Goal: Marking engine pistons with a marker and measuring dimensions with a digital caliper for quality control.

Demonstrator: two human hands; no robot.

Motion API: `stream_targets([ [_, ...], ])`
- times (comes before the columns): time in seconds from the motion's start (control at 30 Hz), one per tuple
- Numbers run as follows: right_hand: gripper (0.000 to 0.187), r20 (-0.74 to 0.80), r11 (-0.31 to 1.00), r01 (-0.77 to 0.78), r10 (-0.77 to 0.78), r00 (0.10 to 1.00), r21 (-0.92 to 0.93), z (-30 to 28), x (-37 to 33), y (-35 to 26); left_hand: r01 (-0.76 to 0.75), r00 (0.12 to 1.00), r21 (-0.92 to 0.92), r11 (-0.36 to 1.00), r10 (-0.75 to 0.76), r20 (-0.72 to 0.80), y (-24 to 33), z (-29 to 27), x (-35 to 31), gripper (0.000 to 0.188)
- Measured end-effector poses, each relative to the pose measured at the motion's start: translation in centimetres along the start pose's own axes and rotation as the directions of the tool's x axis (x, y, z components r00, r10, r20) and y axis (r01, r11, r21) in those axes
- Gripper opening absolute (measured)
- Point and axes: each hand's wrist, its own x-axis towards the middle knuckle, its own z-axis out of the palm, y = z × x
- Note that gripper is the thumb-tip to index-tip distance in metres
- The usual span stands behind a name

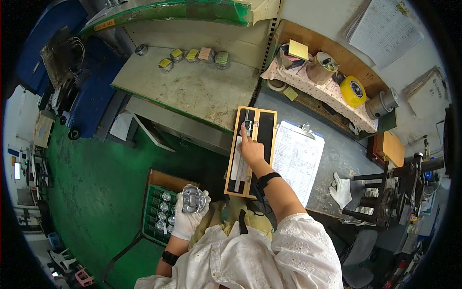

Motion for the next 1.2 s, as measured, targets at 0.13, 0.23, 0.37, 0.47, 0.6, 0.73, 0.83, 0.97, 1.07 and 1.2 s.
stream_targets([
  [0.13, 0.078, -0.025, 1.000, 0.007, -0.006, 1.000, 0.025, -0.5, -0.2, -0.3, 0.004, 1.000, -0.013, 1.000, -0.004, -0.007, 0.1, -0.1, 0.0, 0.059],
  [0.23, 0.077, -0.048, 0.999, 0.024, -0.022, 0.999, 0.036, -0.6, -0.3, -0.2, 0.012, 1.000, -0.039, 0.999, -0.013, -0.016, 0.0, 0.1, 0.0, 0.060],
  [0.37, 0.077, -0.045, 0.992, -0.036, 0.042, 0.998, 0.118, 0.1, -0.3, 0.2, 0.003, 1.000, -0.016, 1.000, -0.003, -0.014, -0.1, 0.5, 0.1, 0.060],
  [0.47, 0.077, 0.169, 0.969, -0.165, 0.135, 0.976, 0.182, -1.3, 0.7, -0.3, 0.002, 1.000, -0.021, 1.000, -0.002, -0.010, -0.1, 0.0, 0.2, 0.060],
  [0.6, 0.076, 0.248, 0.980, -0.139, 0.101, 0.963, 0.139, -2.3, 1.6, -0.4, 0.009, 1.000, -0.027, 1.000, -0.009, -0.013, 0.0, -0.3, 0.3, 0.059],
  [0.73, 0.075, 0.280, 0.983, -0.152, 0.117, 0.953, 0.105, -2.0, 1.9, -0.3, 0.009, 1.000, -0.060, 0.998, -0.011, -0.029, -0.1, -0.5, 0.4, 0.058],
  [0.83, 0.076, 0.314, 0.983, -0.165, 0.131, 0.940, 0.084, -2.1, 2.1, -0.6, 0.010, 1.000, -0.049, 0.999, -0.011, -0.011, 0.1, -0.8, 0.3, 0.058],
  [0.97, 0.076, 0.330, 0.983, -0.168, 0.137, 0.934, 0.070, -1.9, 2.3, -0.2, 0.000, 1.000, -0.044, 0.999, 0.000, 0.012, -0.1, -0.7, 0.6, 0.059],
  [1.07, 0.075, 0.356, 0.974, -0.209, 0.168, 0.919, 0.082, -2.3, 2.1, -0.4, 0.009, 1.000, -0.069, 0.998, -0.008, 0.012, 0.1, -0.6, 0.5, 0.059],
  [1.2, 0.068, 0.070, 0.943, -0.201, 0.189, 0.979, 0.265, -1.1, -0.6, 1.7, -0.006, 0.997, -0.049, 0.999, 0.010, 0.074, 0.1, -1.3, 1.1, 0.056],
])
